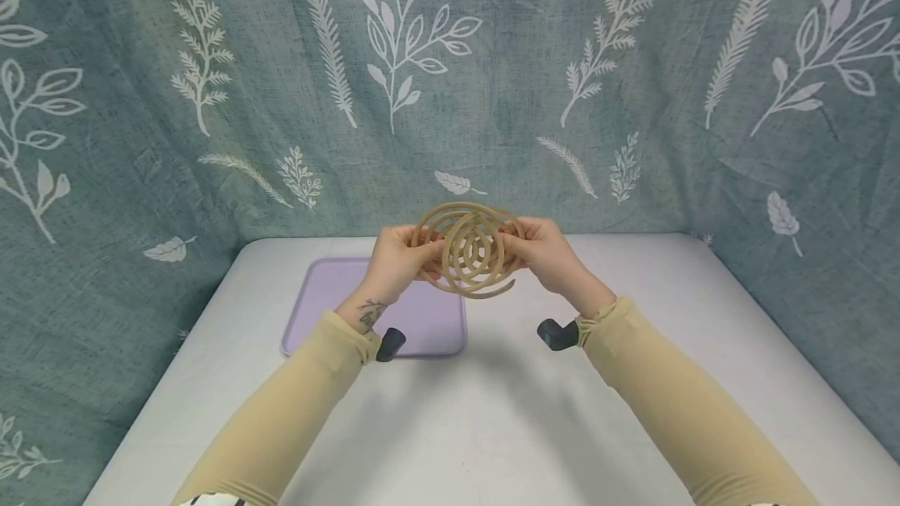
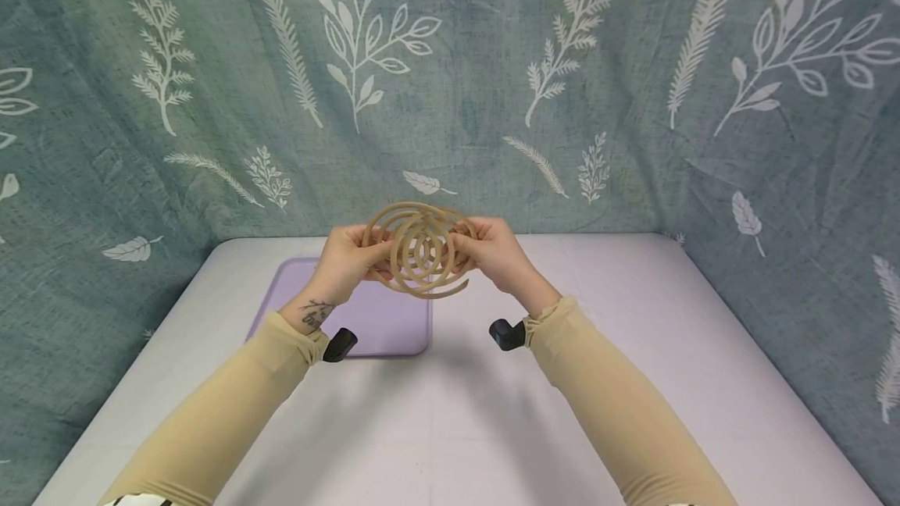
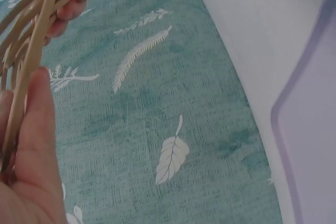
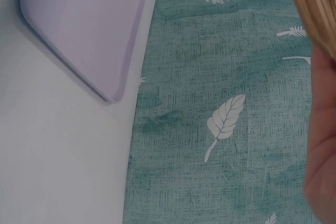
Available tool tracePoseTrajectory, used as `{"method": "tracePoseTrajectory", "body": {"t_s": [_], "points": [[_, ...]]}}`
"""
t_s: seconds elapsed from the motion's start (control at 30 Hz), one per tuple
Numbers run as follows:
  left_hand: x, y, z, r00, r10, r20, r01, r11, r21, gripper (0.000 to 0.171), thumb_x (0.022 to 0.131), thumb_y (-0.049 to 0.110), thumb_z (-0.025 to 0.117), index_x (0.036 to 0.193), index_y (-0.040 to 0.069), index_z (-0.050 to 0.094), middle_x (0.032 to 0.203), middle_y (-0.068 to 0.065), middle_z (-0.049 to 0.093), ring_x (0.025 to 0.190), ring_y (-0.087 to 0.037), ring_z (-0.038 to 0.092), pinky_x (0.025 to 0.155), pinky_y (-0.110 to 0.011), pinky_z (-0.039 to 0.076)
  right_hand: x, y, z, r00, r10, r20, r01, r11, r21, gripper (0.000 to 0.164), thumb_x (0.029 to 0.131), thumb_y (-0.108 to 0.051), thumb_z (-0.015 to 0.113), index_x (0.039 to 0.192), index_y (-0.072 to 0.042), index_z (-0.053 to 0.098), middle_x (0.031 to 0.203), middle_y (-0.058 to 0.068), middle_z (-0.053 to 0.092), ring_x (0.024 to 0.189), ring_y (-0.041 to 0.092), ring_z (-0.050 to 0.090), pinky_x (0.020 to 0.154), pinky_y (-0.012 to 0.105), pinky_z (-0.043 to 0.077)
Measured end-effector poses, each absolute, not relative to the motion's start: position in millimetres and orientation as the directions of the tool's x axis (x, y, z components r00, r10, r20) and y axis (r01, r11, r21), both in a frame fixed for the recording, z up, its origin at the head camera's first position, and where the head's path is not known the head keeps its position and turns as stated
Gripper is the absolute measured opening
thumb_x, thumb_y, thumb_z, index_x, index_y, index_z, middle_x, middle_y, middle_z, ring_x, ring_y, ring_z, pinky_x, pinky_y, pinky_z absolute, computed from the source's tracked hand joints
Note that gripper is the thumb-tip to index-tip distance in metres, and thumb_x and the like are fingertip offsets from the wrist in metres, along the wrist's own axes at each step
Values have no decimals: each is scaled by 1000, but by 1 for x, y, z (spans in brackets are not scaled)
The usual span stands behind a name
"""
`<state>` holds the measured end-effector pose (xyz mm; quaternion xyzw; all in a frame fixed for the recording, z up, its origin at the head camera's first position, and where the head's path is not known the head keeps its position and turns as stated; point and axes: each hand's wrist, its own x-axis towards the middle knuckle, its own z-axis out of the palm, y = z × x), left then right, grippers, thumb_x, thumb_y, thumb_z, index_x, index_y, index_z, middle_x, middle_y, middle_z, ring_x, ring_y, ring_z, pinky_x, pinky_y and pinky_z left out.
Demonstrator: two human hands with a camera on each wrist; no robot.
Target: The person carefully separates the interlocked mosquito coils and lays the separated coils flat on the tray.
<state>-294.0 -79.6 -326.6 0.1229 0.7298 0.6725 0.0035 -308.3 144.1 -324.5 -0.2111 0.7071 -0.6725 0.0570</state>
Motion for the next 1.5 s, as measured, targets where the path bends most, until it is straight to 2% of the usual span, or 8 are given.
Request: {"method": "tracePoseTrajectory", "body": {"t_s": [0.17,0.4,0.53,0.83,1.07,1.2,1.4,1.5], "points": [[-293,-75,-329,-976,122,178,181,12,983,17,87,7,63,96,-7,65,72,-11,68,55,-14,66,55,-30,57,-308,142,-324,-927,-313,206,-220,11,-975,10,94,-5,52,88,-4,61,71,0,68,58,12,66,57,27,57],[-289,-69,-328,-984,52,172,168,-64,984,17,87,6,63,97,-8,64,77,-14,68,55,-12,66,52,-24,55,-307,139,-320,-944,-255,211,-220,6,-976,11,94,-3,51,96,6,57,70,-2,67,57,11,65,56,26,56],[-288,-67,-328,-986,17,165,162,-110,981,16,87,5,63,96,-8,63,77,-13,69,55,-12,66,52,-23,55,-306,137,-318,-955,-217,201,-202,-19,-979,9,94,-3,50,95,2,58,68,-3,66,57,10,65,55,24,56],[-286,-61,-329,-987,-52,155,163,-239,957,12,86,5,64,88,-6,61,67,-2,67,52,-11,64,48,-21,53,-302,132,-317,-967,-167,195,-184,-80,-980,7,94,-7,51,92,-3,57,69,-4,67,58,9,65,55,22,55],[-284,-56,-331,-987,-94,129,152,-292,944,12,87,9,64,89,-3,63,65,0,67,51,-10,64,50,-22,54,-301,128,-317,-970,-125,208,-191,-137,-972,10,94,-8,51,85,-5,56,68,-2,66,60,9,66,54,21,55],[-285,-55,-334,-990,-72,123,140,-333,932,11,88,9,62,89,-1,62,65,1,66,53,-9,65,53,-23,55,-302,130,-316,-968,-161,191,-161,-183,-970,10,94,-11,53,87,-6,57,69,-1,67,60,9,65,54,20,54],[-286,-59,-335,-991,0,137,127,-383,915,5,90,3,57,91,-2,58,67,0,67,56,-10,66,59,-24,56,-301,136,-319,-936,-320,148,-63,-260,-963,11,94,-11,52,92,-9,63,76,1,69,69,11,68,66,25,56],[-285,-61,-333,-988,26,152,132,-367,921,5,90,1,57,92,-4,57,67,0,67,56,-10,66,59,-24,57,-300,136,-320,-927,-344,146,-54,-262,-963,14,95,-12,51,90,-10,63,75,2,70,65,11,68,65,26,57]]}}
